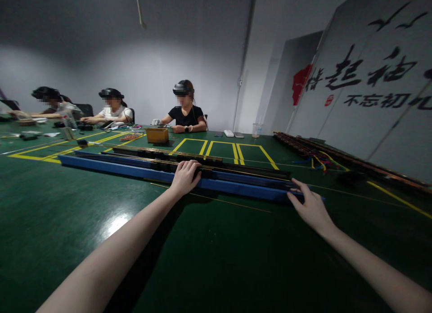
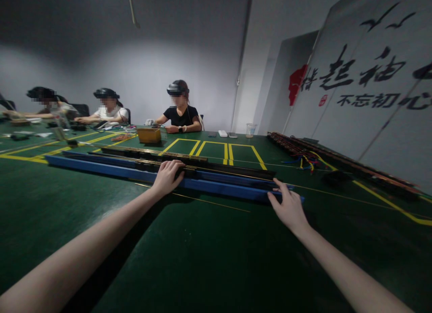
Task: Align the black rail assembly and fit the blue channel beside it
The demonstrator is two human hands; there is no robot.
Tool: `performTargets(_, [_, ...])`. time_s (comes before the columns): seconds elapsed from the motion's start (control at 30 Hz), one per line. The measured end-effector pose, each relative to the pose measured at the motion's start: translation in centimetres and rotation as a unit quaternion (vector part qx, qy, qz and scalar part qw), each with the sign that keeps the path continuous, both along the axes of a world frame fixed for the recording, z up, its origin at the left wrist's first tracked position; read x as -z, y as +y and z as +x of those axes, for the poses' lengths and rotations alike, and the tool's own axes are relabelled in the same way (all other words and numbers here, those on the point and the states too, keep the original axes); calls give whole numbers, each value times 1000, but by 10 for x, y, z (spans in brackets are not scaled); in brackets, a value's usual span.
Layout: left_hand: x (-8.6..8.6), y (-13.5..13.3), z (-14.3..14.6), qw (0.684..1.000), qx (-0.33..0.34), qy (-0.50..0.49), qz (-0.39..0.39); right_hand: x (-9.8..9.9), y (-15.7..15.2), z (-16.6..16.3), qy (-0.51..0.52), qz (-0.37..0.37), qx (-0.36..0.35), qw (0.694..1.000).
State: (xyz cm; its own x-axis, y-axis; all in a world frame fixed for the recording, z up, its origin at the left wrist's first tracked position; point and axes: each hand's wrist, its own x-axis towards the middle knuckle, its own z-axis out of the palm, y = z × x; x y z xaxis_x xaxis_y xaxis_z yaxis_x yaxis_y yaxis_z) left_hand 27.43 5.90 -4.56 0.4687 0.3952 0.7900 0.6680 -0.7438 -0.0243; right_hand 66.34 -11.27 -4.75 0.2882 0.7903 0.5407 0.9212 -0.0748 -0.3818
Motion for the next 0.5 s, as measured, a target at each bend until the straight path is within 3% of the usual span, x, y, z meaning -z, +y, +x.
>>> performTargets(0.5, [6, 11, -3, 999, -11, -22, -26, 3, -1, -11, -123, -18, -64, 990])
